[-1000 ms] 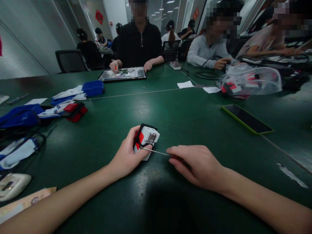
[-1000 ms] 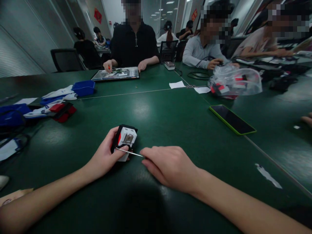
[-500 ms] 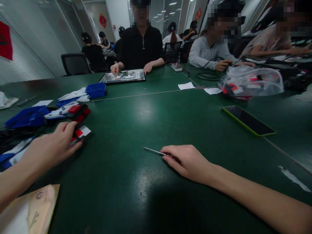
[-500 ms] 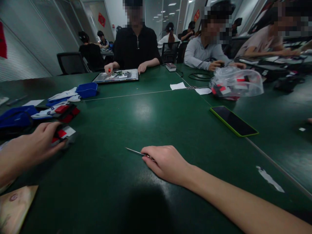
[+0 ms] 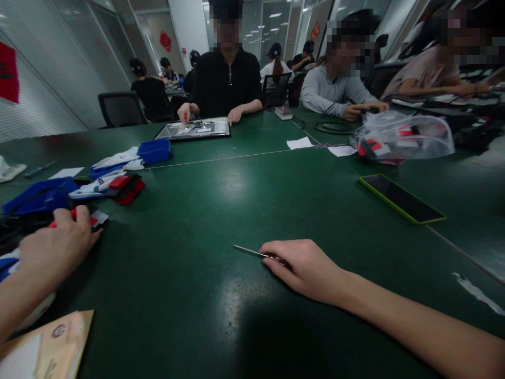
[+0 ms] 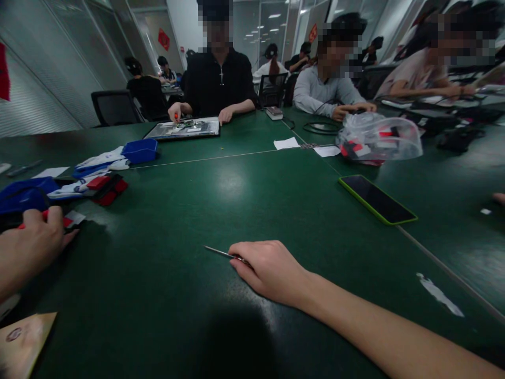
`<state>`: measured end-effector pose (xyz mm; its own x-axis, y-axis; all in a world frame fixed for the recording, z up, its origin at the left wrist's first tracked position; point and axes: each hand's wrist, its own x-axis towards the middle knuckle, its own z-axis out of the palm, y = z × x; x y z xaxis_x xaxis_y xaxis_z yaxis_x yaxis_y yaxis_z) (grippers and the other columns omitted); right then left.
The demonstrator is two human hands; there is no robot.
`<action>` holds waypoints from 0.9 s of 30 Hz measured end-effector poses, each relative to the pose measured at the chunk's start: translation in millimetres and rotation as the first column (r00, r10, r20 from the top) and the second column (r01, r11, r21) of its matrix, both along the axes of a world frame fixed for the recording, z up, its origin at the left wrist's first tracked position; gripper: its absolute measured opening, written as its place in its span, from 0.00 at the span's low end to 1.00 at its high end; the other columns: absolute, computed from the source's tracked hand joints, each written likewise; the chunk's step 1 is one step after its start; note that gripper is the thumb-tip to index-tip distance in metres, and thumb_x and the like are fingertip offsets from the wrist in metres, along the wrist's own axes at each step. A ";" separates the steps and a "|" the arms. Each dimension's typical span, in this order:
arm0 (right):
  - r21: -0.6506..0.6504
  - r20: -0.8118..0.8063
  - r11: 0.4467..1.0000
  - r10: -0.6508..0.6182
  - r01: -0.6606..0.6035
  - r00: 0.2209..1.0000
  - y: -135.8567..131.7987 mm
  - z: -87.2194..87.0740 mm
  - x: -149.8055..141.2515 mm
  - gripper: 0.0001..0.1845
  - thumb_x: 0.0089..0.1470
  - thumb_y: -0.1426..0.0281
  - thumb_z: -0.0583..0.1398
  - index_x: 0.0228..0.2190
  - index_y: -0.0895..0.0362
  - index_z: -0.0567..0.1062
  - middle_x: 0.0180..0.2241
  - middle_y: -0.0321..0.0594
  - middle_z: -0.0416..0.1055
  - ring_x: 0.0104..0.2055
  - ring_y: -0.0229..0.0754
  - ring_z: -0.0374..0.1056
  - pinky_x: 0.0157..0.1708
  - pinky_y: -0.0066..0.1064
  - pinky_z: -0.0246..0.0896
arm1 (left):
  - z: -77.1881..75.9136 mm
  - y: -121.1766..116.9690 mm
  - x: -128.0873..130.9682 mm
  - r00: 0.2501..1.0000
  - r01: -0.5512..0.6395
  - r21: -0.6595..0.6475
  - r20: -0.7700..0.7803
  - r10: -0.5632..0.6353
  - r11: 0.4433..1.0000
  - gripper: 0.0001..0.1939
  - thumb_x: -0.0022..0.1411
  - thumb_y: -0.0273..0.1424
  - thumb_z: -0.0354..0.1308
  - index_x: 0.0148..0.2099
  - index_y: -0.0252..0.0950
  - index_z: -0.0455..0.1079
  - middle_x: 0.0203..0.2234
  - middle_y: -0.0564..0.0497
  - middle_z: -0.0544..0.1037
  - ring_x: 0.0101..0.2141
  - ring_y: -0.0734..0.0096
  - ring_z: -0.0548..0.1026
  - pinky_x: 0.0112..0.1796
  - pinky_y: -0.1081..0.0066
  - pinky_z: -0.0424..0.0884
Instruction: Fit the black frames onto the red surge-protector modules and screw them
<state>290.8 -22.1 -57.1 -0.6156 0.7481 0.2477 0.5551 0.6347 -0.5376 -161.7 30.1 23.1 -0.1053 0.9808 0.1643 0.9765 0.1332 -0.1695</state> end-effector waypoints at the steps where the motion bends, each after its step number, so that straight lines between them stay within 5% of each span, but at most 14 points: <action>1: -0.004 -0.004 1.000 -0.001 0.001 1.000 0.0 0.0 0.1 0.12 0.70 0.67 0.52 0.45 0.57 0.74 0.35 0.39 0.76 0.33 0.38 0.72 0.36 0.29 0.65 | 1.8 0.3 0.7 1.000 0.002 -0.016 0.020 -0.002 1.000 0.24 0.60 0.58 0.48 0.40 0.43 0.63 0.26 0.56 0.55 0.22 0.65 0.59 0.34 0.62 0.56; 8: -0.009 -0.008 1.000 0.008 -0.008 1.000 -0.1 0.6 1.6 0.12 0.70 0.68 0.53 0.45 0.58 0.74 0.35 0.39 0.77 0.33 0.38 0.72 0.35 0.29 0.65 | -8.2 0.4 1.3 0.993 0.009 -0.045 0.118 -0.004 0.999 0.32 0.57 0.64 0.49 0.46 0.42 0.67 0.34 0.47 0.70 0.36 0.34 0.73 0.37 0.43 0.63; 11: -0.007 -0.002 1.000 0.008 -0.008 1.000 0.3 0.8 1.5 0.12 0.69 0.68 0.53 0.45 0.58 0.74 0.35 0.39 0.77 0.33 0.38 0.72 0.35 0.29 0.65 | -7.9 -0.7 9.7 0.996 0.035 -0.013 0.086 -0.034 0.999 0.31 0.60 0.62 0.50 0.50 0.43 0.65 0.41 0.43 0.72 0.47 0.21 0.70 0.40 0.29 0.62; 14: -0.010 0.025 1.000 0.017 -0.016 1.000 1.3 1.4 0.8 0.10 0.68 0.69 0.54 0.44 0.58 0.75 0.35 0.39 0.77 0.34 0.39 0.73 0.36 0.30 0.65 | 7.7 6.6 32.2 0.999 0.048 -0.011 -0.022 -0.048 0.999 0.38 0.61 0.61 0.51 0.59 0.37 0.61 0.55 0.34 0.67 0.57 0.12 0.60 0.47 0.18 0.52; 17: -0.016 0.043 1.000 0.028 -0.027 0.999 2.8 2.6 0.1 0.09 0.67 0.69 0.55 0.43 0.57 0.75 0.35 0.39 0.77 0.34 0.38 0.73 0.36 0.30 0.65 | 27.9 32.0 56.5 0.991 0.123 -0.057 -0.054 -0.126 0.991 0.45 0.69 0.59 0.41 0.67 0.22 0.51 0.62 0.23 0.60 0.60 0.15 0.60 0.51 0.24 0.57; 20: -0.038 0.040 0.999 0.032 -0.030 0.999 4.1 2.6 0.7 0.09 0.67 0.69 0.55 0.43 0.57 0.75 0.35 0.39 0.77 0.34 0.38 0.72 0.35 0.29 0.64 | 36.7 76.7 63.6 0.995 0.090 -0.065 -0.046 -0.093 0.994 0.43 0.72 0.55 0.39 0.70 0.19 0.47 0.65 0.24 0.56 0.61 0.19 0.60 0.52 0.30 0.62; 22: -0.053 0.030 0.998 0.033 -0.032 0.999 4.7 1.6 2.1 0.10 0.67 0.69 0.55 0.43 0.57 0.75 0.36 0.39 0.78 0.35 0.38 0.73 0.36 0.29 0.64 | 33.9 107.9 57.3 0.998 -0.053 -0.104 -0.051 0.047 0.993 0.41 0.70 0.51 0.47 0.70 0.22 0.48 0.66 0.24 0.56 0.60 0.23 0.63 0.52 0.34 0.66; 27: -0.084 0.009 0.995 0.049 -0.048 0.999 4.5 -0.2 5.8 0.09 0.66 0.69 0.57 0.44 0.56 0.76 0.37 0.38 0.78 0.36 0.39 0.73 0.37 0.29 0.64 | 14.4 144.6 35.3 0.989 -0.130 -0.222 0.038 0.142 0.966 0.42 0.67 0.49 0.50 0.67 0.17 0.52 0.62 0.18 0.61 0.59 0.22 0.65 0.51 0.33 0.67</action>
